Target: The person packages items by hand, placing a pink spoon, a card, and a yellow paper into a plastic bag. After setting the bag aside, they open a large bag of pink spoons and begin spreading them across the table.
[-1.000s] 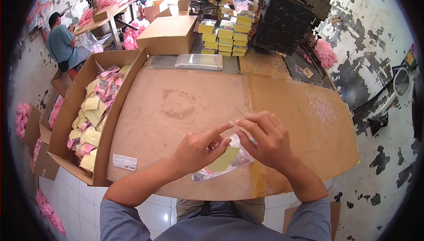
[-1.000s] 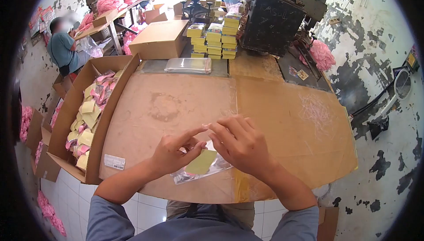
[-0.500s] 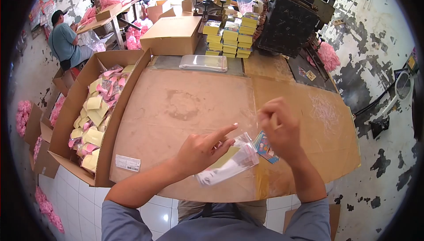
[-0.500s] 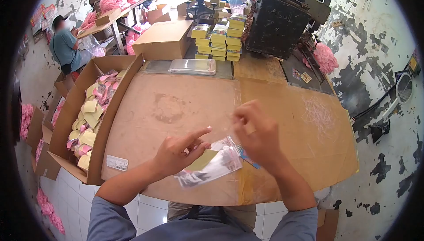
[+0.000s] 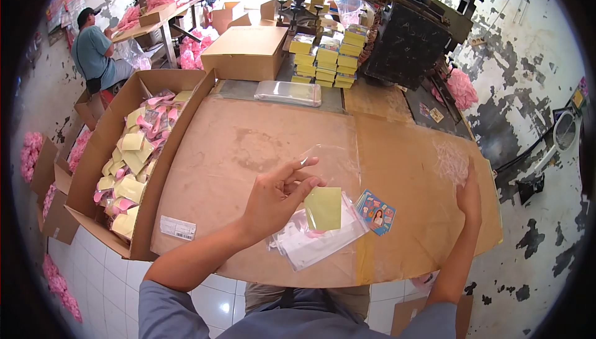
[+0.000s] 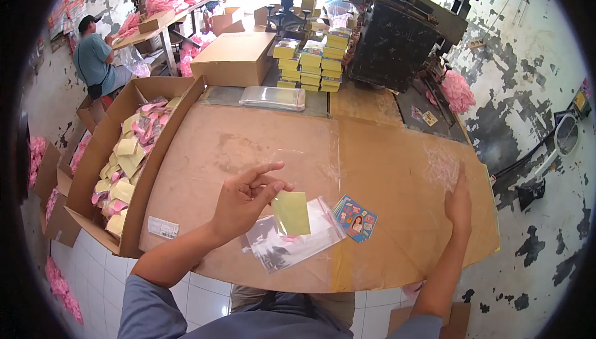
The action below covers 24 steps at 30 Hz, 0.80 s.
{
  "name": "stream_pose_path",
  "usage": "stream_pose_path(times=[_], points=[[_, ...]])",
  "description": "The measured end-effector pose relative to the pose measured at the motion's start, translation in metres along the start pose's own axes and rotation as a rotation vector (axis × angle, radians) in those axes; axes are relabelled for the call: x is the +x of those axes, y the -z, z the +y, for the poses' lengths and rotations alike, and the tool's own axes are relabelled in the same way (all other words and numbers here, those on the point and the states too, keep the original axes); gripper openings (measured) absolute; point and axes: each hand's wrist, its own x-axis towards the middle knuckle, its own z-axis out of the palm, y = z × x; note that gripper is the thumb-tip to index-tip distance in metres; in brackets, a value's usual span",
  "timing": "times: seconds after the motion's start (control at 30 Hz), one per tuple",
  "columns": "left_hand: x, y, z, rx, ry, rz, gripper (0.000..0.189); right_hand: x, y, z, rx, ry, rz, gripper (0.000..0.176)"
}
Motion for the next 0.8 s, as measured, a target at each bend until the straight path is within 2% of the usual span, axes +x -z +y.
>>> stream_pose_path(times=[0.07, 0.17, 0.23, 0.3, 0.4, 0.5, 0.63, 0.8], points=[[0.000, -0.002, -0.005, -0.019, 0.054, 0.013, 0.033, -0.021, -0.002, -0.032, -0.237, -0.026, -0.002, 0.044], [0.002, -0.005, -0.006, -0.049, 0.146, 0.008, 0.030, -0.030, -0.016, -0.088, 0.029, 0.213, -0.192, 0.041], [0.001, -0.005, -0.007, -0.039, 0.171, 0.001, 0.028, -0.053, -0.025, -0.145, 0.295, 0.233, -0.484, 0.036], [0.000, -0.006, -0.011, -0.050, 0.153, 0.013, 0.026, -0.074, -0.041, -0.192, 0.598, 0.429, -0.654, 0.036], [-0.002, -0.005, -0.013, -0.056, 0.145, 0.013, 0.026, -0.088, -0.070, -0.230, 0.771, 0.558, -0.649, 0.034], [-0.001, -0.003, -0.011, -0.123, 0.153, -0.007, 0.026, -0.080, -0.099, -0.224, 0.978, 0.359, -0.837, 0.034], [0.001, -0.002, -0.011, -0.214, 0.159, -0.069, 0.027, -0.075, -0.103, -0.217, 1.166, 0.235, -0.882, 0.026], [0.001, -0.003, -0.010, -0.110, 0.235, -0.072, 0.024, -0.075, -0.103, -0.210, 1.232, 0.158, -0.845, 0.021]])
